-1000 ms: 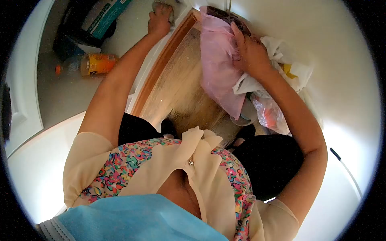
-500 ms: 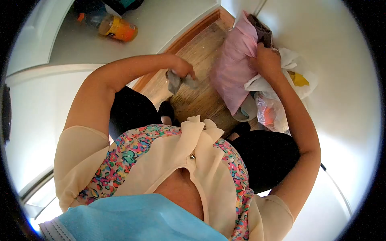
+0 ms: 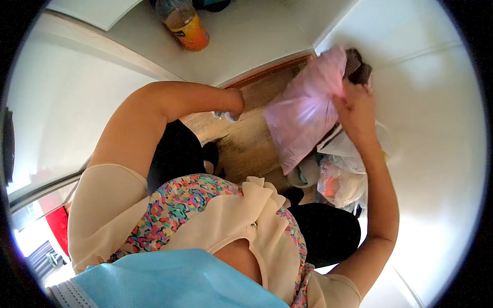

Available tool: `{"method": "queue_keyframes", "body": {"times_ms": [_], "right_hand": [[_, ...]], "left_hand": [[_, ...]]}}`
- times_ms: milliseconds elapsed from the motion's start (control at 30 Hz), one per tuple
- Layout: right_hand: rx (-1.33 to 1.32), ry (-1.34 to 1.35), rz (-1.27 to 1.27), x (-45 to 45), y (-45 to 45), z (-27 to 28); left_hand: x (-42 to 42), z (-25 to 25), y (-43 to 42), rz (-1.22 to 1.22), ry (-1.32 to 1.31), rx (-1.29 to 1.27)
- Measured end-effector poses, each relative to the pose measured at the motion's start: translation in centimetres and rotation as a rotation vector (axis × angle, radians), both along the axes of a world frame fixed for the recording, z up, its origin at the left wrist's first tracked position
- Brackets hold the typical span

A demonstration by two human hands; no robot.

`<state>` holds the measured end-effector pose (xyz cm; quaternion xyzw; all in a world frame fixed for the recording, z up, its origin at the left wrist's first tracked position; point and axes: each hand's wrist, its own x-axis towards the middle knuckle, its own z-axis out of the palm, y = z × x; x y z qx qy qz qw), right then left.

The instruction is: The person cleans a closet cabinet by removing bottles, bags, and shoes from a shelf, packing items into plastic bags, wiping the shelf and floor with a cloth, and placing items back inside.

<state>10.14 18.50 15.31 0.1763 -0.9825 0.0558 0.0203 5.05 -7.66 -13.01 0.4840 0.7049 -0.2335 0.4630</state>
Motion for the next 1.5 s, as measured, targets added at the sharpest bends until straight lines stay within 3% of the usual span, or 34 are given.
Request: {"method": "queue_keyframes", "body": {"times_ms": [67,133,200,300,400,467,500,567,600,667,733,800,900,1033,1133,1233,1333,1500], "right_hand": [[-0.551,-0.148,-0.186,-2.7,-1.7,2.7],[-0.564,-0.047,-0.121,-6.4,-1.7,4.1],[-0.776,0.109,-0.107,-10.0,-3.8,5.2],[-0.892,0.041,-0.198,-17.0,-4.2,5.2],[-0.705,0.122,-0.096,-23.4,-3.1,0.4],[-0.069,0.622,-0.254,-25.2,-2.1,-4.7],[-0.131,0.506,-0.292,-23.9,-3.0,-7.0],[-0.553,0.162,-0.396,-20.7,-6.2,-11.7],[-0.917,-0.073,-0.438,-19.4,-8.1,-13.1],[-0.940,-0.500,-0.582,-17.4,-10.6,-14.2],[-1.125,-0.614,-0.600,-16.0,-13.6,-13.0],[-1.233,-0.537,-0.455,-17.6,-16.3,-14.4],[-1.373,-0.696,-0.176,-21.0,-19.9,-13.7],[-1.186,-0.873,0.111,-19.8,-17.3,-10.3],[-0.789,-0.899,0.168,-17.1,-10.4,-9.0],[-0.396,-0.857,0.092,-14.1,-2.1,-11.1],[-0.118,-0.774,-0.032,-8.8,3.3,-12.8],[-0.203,-0.681,-0.306,-0.5,4.3,-14.7]], "left_hand": [[0.8,0.0,0.1,-0.041,-0.041,-0.027],[1.3,0.1,0.3,-0.068,-0.059,-0.039],[1.4,0.1,0.4,-0.082,-0.071,-0.049],[0.9,0.3,0.4,-0.102,-0.086,-0.047],[0.0,1.0,0.3,-0.089,-0.078,-0.063],[-0.2,2.9,0.4,-0.048,-0.058,-0.089],[-0.2,4.0,0.4,-0.005,-0.034,-0.106],[-0.3,5.5,0.7,-0.040,-0.029,-0.105],[-0.2,6.3,0.5,-0.058,-0.013,-0.105],[-0.3,5.5,0.5,-0.061,-0.023,-0.108],[-0.4,5.5,0.3,-0.072,-0.036,-0.114],[-0.4,6.2,-0.8,0.039,-0.038,0.017],[-0.7,5.6,-1.5,-0.083,0.017,0.073],[1.1,4.3,-4.6,-0.095,-0.045,0.113],[0.6,5.4,-4.3,-0.052,0.019,0.214],[0.1,8.6,-3.1,-0.054,-0.085,0.210],[0.1,7.9,-3.2,0.053,-0.154,0.211],[0.2,7.1,-4.1,-0.019,-0.149,0.242]]}}
